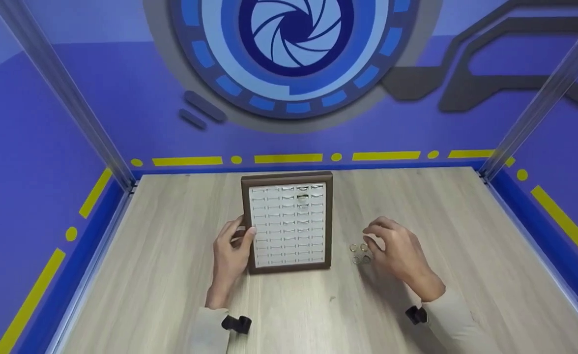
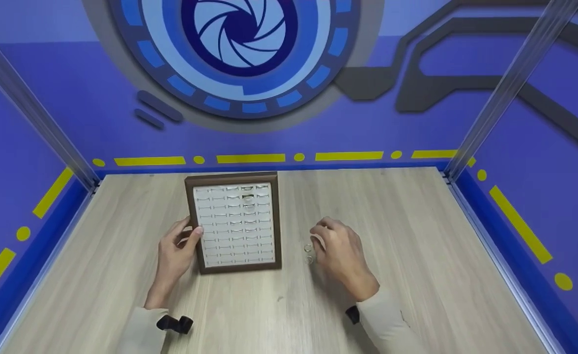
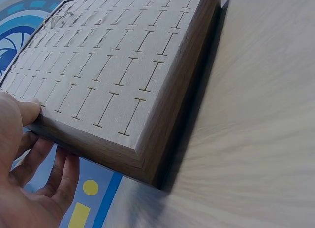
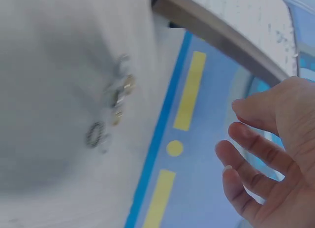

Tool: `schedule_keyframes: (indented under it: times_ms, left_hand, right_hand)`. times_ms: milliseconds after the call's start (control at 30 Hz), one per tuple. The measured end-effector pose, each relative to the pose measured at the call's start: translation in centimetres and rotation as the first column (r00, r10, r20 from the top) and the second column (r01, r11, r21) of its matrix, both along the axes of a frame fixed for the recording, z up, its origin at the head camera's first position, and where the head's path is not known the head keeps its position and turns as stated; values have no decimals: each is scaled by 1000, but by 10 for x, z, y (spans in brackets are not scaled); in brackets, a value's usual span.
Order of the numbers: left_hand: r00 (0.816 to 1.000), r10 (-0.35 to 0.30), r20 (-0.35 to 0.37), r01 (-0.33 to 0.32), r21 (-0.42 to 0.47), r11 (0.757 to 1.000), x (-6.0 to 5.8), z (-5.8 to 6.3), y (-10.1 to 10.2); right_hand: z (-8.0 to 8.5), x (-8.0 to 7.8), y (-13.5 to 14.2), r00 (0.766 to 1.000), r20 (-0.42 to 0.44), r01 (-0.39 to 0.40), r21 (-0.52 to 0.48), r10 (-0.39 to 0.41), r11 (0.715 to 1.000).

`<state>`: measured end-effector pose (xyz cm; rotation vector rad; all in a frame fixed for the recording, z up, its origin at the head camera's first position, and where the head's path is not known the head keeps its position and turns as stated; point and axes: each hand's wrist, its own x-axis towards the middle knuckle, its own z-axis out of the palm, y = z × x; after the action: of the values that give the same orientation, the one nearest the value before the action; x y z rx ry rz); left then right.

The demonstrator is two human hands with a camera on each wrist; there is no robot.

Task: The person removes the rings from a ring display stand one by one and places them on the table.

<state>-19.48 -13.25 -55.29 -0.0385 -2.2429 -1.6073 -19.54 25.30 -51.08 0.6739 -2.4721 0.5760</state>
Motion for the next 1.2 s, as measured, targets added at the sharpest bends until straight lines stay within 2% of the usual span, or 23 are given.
schedule_keyframes:
  times_ms: [167, 400, 867, 1200]
  left_hand:
    - [1000, -9, -16, 8, -11, 1000, -3, 1, 5]
    - [1000, -6, -12, 6, 7, 1000, -1, 0, 6]
    - [1000, -4, 30, 4, 6, 1000, 1, 4, 0]
    - [1000, -15, 27, 14, 48, 999, 1, 5, 1]
  right_hand:
    - [11, -5, -12, 997, -78, -29, -59, 24, 998]
    - [21, -12, -35, 986, -144, -99, -119, 81, 988]
    - [17, -27, -77, 978, -164, -151, -141, 127, 978]
    - [23, -31, -96, 972, -159, -205, -198, 175, 958]
